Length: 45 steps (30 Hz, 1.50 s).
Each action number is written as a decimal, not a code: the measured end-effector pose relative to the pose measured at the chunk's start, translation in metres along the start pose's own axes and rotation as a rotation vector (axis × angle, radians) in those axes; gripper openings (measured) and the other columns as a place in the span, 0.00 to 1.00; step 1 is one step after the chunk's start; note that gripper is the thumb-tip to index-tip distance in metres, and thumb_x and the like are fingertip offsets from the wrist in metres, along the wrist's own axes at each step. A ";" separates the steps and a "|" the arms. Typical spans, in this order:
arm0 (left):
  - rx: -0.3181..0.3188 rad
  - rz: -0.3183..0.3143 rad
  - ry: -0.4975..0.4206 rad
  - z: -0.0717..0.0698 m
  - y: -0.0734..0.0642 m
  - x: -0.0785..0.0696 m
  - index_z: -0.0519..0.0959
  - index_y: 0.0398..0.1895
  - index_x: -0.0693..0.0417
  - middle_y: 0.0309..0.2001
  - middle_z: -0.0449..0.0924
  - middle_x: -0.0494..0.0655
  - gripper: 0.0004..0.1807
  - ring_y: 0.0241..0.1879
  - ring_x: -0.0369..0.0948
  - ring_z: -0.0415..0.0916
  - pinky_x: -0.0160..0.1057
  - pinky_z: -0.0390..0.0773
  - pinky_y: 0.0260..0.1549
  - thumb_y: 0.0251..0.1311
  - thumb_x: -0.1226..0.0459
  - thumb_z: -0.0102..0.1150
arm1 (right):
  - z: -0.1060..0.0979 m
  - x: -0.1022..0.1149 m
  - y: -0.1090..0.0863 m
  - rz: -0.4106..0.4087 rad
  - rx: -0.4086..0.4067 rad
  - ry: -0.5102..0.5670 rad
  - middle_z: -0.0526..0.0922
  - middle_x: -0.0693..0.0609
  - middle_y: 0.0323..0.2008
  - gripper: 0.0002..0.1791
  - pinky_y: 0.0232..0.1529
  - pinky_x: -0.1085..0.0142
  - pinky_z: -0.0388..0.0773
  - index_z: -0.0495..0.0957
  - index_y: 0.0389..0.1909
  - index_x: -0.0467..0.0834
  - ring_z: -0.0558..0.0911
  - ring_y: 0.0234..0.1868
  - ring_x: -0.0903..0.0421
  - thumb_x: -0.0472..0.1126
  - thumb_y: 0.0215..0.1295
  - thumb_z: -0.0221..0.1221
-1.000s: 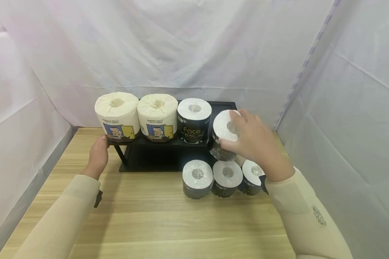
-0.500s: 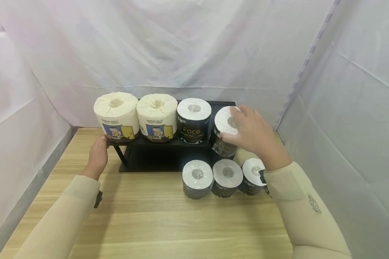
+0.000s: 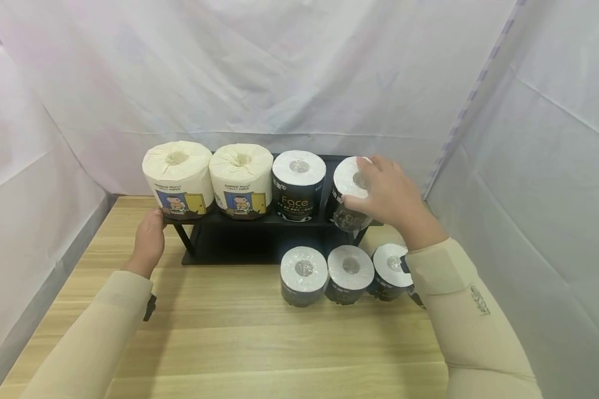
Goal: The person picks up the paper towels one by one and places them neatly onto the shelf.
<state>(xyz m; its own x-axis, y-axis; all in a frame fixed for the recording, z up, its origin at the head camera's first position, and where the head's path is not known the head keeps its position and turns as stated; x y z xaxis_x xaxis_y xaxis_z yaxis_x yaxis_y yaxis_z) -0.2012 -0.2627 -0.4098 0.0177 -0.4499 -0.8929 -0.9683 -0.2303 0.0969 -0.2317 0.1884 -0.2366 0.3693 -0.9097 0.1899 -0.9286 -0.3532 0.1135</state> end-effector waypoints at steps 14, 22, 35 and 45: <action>0.007 -0.007 0.011 0.000 -0.002 -0.005 0.53 0.74 0.62 0.73 0.52 0.61 0.33 0.74 0.55 0.46 0.56 0.49 0.71 0.75 0.51 0.16 | 0.001 -0.007 0.012 0.010 0.002 -0.005 0.60 0.36 0.69 0.46 0.55 0.31 0.64 0.55 0.74 0.46 0.62 0.65 0.32 0.61 0.58 0.57; -0.005 -0.021 0.013 -0.001 -0.003 -0.006 0.55 0.73 0.62 0.73 0.54 0.62 0.32 0.73 0.56 0.47 0.57 0.50 0.71 0.76 0.53 0.17 | 0.002 -0.005 0.021 -0.011 0.034 -0.020 0.59 0.34 0.69 0.46 0.59 0.33 0.61 0.56 0.74 0.43 0.60 0.66 0.32 0.61 0.59 0.56; 0.015 -0.031 0.011 0.000 -0.006 -0.006 0.51 0.75 0.62 0.74 0.50 0.62 0.34 0.74 0.56 0.45 0.57 0.48 0.71 0.75 0.50 0.15 | 0.008 -0.010 0.028 0.002 0.085 0.000 0.56 0.34 0.71 0.45 0.64 0.33 0.57 0.56 0.74 0.41 0.56 0.69 0.31 0.60 0.60 0.56; 0.015 -0.032 0.036 -0.002 -0.006 -0.010 0.52 0.74 0.63 0.73 0.51 0.63 0.34 0.73 0.57 0.46 0.58 0.49 0.71 0.75 0.51 0.14 | 0.010 -0.015 0.031 0.017 0.118 0.026 0.54 0.34 0.72 0.45 0.65 0.34 0.54 0.54 0.74 0.42 0.54 0.70 0.31 0.60 0.61 0.55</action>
Point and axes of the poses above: each hand's wrist, its own y-axis towards the middle knuckle, its own z-axis out of the palm, x = y × z, the point moved 3 cm from there along y, towards the middle knuckle
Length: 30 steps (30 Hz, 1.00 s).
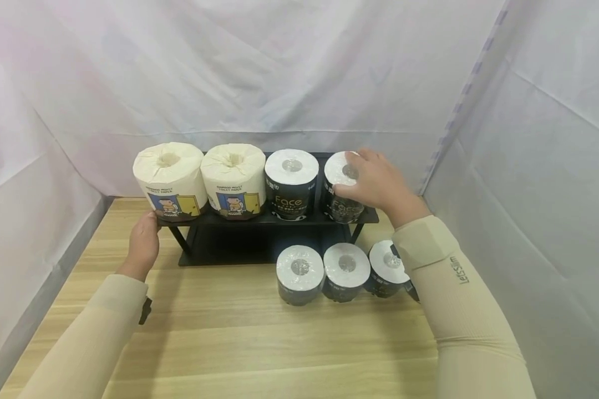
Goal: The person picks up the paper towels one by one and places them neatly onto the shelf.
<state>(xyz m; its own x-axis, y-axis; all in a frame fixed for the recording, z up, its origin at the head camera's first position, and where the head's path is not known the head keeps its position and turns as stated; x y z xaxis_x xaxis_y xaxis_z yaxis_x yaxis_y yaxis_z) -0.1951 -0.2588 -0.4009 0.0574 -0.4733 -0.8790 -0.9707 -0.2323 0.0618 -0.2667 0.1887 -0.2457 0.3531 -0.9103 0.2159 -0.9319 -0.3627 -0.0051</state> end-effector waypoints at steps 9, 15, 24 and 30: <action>-0.012 0.001 0.000 -0.001 0.002 0.003 0.53 0.74 0.64 0.73 0.52 0.63 0.34 0.73 0.58 0.46 0.58 0.49 0.71 0.75 0.51 0.15 | 0.001 -0.002 0.005 -0.012 0.015 0.009 0.54 0.34 0.72 0.45 0.67 0.35 0.53 0.54 0.74 0.42 0.53 0.71 0.33 0.61 0.62 0.54; -0.021 0.022 -0.004 0.001 0.004 0.004 0.55 0.73 0.64 0.72 0.54 0.64 0.33 0.72 0.58 0.48 0.59 0.50 0.70 0.76 0.52 0.16 | 0.002 -0.004 0.007 -0.013 0.021 0.032 0.54 0.34 0.72 0.45 0.67 0.35 0.53 0.54 0.74 0.41 0.54 0.71 0.33 0.60 0.62 0.53; -0.011 0.027 -0.022 0.002 0.003 0.004 0.53 0.74 0.63 0.72 0.53 0.63 0.34 0.73 0.57 0.47 0.60 0.50 0.70 0.76 0.51 0.16 | 0.002 -0.005 0.010 -0.011 0.029 0.042 0.54 0.35 0.72 0.45 0.66 0.35 0.54 0.54 0.75 0.42 0.55 0.70 0.33 0.62 0.62 0.52; -0.012 0.038 -0.030 0.002 0.004 0.004 0.55 0.73 0.62 0.72 0.55 0.63 0.34 0.73 0.56 0.48 0.59 0.51 0.70 0.76 0.51 0.15 | 0.003 -0.006 0.013 -0.007 0.032 0.051 0.54 0.36 0.72 0.45 0.67 0.35 0.53 0.54 0.75 0.42 0.54 0.71 0.34 0.62 0.62 0.53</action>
<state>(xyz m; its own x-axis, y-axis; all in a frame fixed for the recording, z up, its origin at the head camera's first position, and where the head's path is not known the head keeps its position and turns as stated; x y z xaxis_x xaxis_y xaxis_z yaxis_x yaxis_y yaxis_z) -0.1988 -0.2603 -0.4055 0.0136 -0.4567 -0.8895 -0.9692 -0.2249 0.1007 -0.2801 0.1885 -0.2499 0.3541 -0.8966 0.2657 -0.9260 -0.3759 -0.0342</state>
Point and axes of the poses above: each hand's wrist, its own y-axis towards the middle knuckle, its own z-axis out of the palm, x = y × z, the point moved 3 cm from there along y, towards the middle knuckle
